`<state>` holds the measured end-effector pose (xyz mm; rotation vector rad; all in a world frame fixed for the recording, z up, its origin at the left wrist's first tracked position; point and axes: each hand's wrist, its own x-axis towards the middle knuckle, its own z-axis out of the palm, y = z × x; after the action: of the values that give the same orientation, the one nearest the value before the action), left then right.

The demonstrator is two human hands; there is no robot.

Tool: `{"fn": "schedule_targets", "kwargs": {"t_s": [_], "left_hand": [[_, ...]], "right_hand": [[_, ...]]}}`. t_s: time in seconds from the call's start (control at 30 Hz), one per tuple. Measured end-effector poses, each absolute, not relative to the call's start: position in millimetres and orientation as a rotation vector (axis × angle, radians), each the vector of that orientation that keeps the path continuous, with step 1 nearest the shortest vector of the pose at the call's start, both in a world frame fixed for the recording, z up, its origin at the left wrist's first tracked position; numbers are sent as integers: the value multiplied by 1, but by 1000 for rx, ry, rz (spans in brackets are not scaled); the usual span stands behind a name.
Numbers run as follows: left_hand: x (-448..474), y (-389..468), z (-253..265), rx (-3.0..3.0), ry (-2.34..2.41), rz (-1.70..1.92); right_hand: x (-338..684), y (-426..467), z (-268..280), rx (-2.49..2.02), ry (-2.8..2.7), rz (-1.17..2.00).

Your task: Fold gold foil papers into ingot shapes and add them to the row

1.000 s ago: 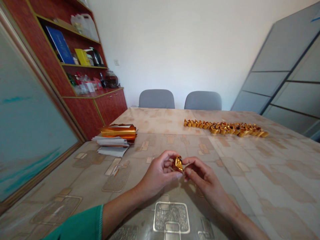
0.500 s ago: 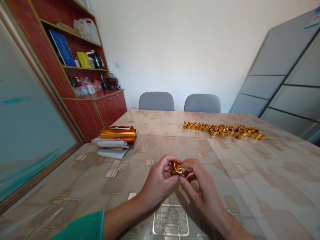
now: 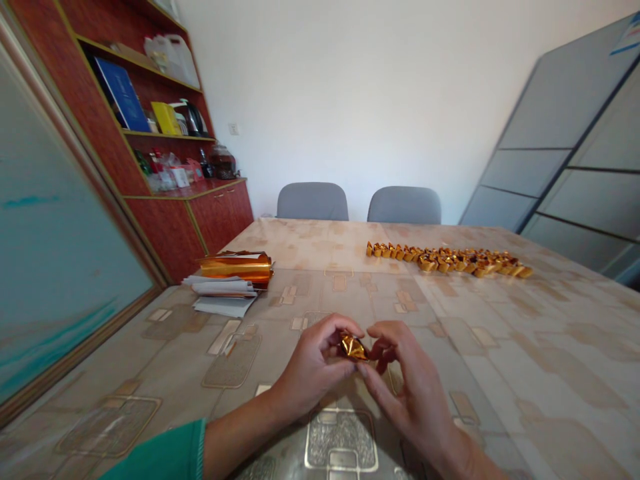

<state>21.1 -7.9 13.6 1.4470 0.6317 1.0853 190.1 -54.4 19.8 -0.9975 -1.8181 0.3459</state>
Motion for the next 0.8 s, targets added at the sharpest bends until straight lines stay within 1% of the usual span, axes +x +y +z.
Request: {"fn": "schedule_targets", "kwargs": {"t_s": [0.17, 0.37, 0.6, 0.8], "left_hand": [[20, -8, 15, 1493, 570, 1090], [21, -6, 15, 1557, 620, 1076], [23, -5, 7, 1415, 675, 1021], [27, -8, 11, 1382, 710, 1003]], "right_hand": [[188, -57, 28, -957, -1843, 319], [188, -55, 27, -902, -1883, 308], [190, -52, 23, -923, -1929, 311], [191, -52, 23, -978, -1972, 204]]}}
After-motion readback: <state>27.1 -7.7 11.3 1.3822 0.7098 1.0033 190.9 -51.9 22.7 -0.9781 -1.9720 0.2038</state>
